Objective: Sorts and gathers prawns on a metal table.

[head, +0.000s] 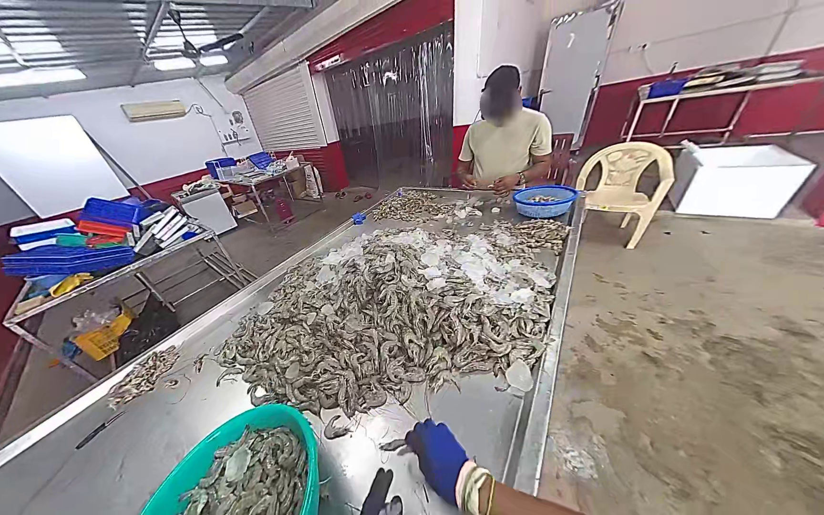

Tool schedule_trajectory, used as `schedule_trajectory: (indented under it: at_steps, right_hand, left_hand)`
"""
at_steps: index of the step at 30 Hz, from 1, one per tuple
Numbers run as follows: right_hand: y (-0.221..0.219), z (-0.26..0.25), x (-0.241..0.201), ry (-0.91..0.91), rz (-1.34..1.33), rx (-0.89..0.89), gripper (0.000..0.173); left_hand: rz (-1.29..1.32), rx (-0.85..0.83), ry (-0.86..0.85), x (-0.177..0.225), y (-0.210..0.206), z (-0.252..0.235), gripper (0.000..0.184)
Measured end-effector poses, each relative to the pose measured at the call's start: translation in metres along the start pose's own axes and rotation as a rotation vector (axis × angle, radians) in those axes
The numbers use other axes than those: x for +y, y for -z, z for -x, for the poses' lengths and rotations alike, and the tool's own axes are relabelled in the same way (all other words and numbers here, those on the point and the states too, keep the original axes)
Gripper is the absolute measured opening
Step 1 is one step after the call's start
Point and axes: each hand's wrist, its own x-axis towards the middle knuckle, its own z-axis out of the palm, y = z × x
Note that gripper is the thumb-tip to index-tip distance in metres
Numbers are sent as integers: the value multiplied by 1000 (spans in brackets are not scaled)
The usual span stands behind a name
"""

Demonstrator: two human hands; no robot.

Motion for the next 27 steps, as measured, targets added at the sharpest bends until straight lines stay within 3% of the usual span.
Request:
schedule_trajectory:
  at_steps: [3,8,12,14,16,19,22,24,27]
  right_hand:
    - [-8,42,-26,35,-114,-21,32]
    - [-25,71,-18,109,-105,61,27]
    - [-23,86,-11,123,65,54,16]
    - [-16,84,6,-40,47,78,14]
    - [-5,75,32,-149,-28,-20,20]
    - [-13,67,41,74,0,-248,28]
    - [8,30,13,123,-78,-175,29]
    - [17,-15,-11,87,-54,-85,30]
    - [3,-58,-35,98,48,-109,28]
  left_hand:
    - [-129,-73,-43,2,-17,-10,44]
    - [-443,-355,265,24,-15,1,42]
    - [-316,-483,347,31,-3,17,44]
    - [-197,-464,397,43,13,24,40]
    - [-89,-406,429,48,31,30,44]
    - [156,-272,409,38,45,37,48]
    - [212,-169,335,6,40,32,54]
    - [184,-116,411,9,36,29,58]
    - [190,-92,422,12,36,28,55]
